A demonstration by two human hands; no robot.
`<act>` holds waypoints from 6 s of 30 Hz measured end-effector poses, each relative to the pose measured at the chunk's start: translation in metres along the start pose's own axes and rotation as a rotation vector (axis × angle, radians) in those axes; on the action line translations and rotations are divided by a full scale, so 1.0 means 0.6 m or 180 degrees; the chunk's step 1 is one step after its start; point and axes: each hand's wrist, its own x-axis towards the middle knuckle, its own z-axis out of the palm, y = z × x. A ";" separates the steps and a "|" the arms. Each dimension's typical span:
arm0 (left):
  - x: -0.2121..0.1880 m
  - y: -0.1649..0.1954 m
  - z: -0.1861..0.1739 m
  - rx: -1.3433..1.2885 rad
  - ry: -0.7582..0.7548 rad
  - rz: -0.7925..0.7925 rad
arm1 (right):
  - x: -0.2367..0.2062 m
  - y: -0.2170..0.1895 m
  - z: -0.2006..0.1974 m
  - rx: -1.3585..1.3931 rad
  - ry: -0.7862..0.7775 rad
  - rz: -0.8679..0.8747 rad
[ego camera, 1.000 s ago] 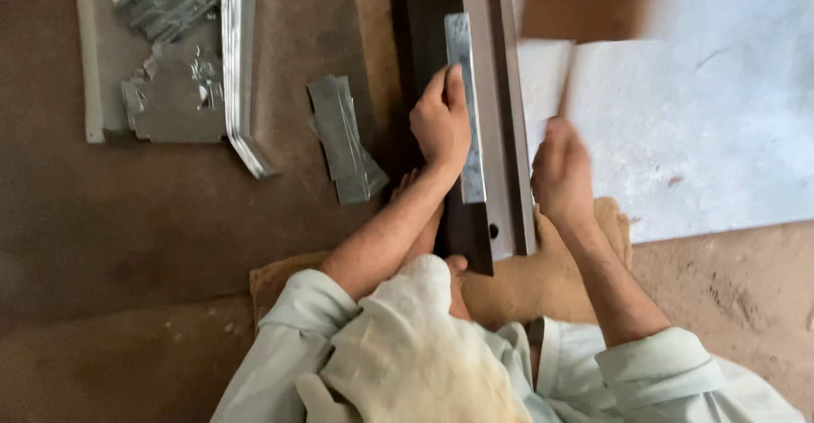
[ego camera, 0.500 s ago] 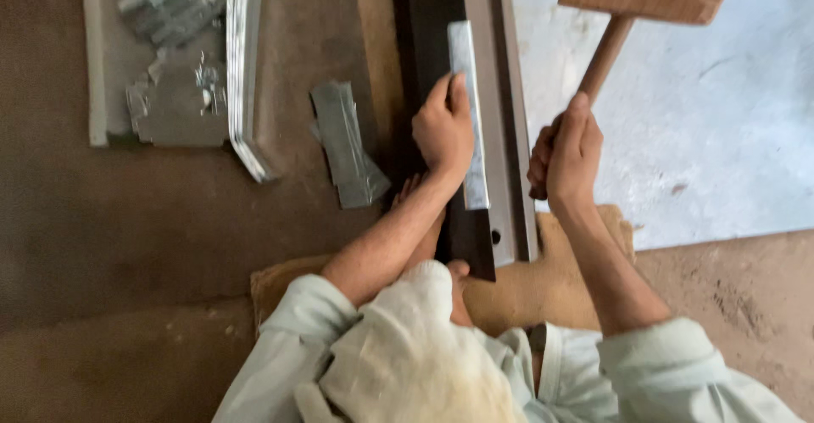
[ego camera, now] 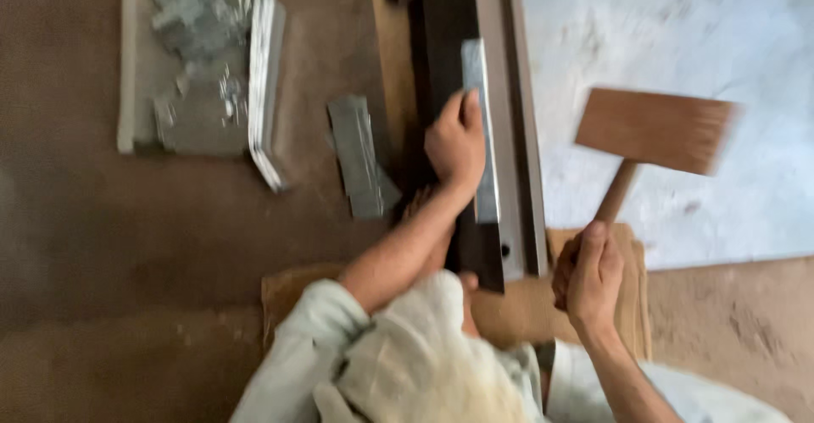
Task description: The person sits on the floor and bends thin galvanized metal strips by hand over a heavy steel angle beam, hammering the strips with a wooden mallet to fold them along the edge, then sets finished strips aside and picks up new flat strips to repeat the bending.
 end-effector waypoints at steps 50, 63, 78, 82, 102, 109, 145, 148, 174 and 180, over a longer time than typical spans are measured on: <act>0.006 0.054 -0.026 0.0009 -0.0445 -0.0221 | 0.042 -0.058 0.033 0.0865 -0.0849 0.0704; 0.010 0.077 -0.030 -0.0148 -0.0578 -0.0431 | 0.121 -0.125 0.073 0.0733 -0.1039 0.0288; 0.010 0.079 -0.025 -0.0384 -0.0554 -0.0285 | 0.114 -0.137 0.061 0.0939 -0.0955 0.0540; 0.007 0.074 -0.025 -0.0265 -0.0644 -0.0366 | 0.098 -0.136 0.060 0.0633 -0.0977 0.0330; 0.000 0.059 -0.025 -0.0427 -0.0534 -0.0346 | 0.062 -0.080 0.034 0.1419 -0.0524 0.0837; 0.010 0.079 -0.036 -0.0438 -0.0667 -0.0388 | -0.134 0.025 -0.065 0.1208 -0.0717 0.1736; 0.085 0.076 -0.140 0.0134 -0.2755 -0.1085 | -0.197 0.034 -0.100 0.0805 0.0563 0.0888; 0.104 0.012 -0.069 -0.0876 -0.3232 -0.0799 | -0.219 0.094 -0.117 0.1053 -0.0606 0.1253; 0.164 0.021 -0.036 -0.1364 -0.2711 -0.1541 | -0.221 -0.013 -0.093 -0.0445 -0.0183 0.0152; 0.152 0.023 -0.039 -0.1332 -0.2528 -0.1444 | -0.226 -0.014 -0.091 -0.0425 -0.0314 0.0327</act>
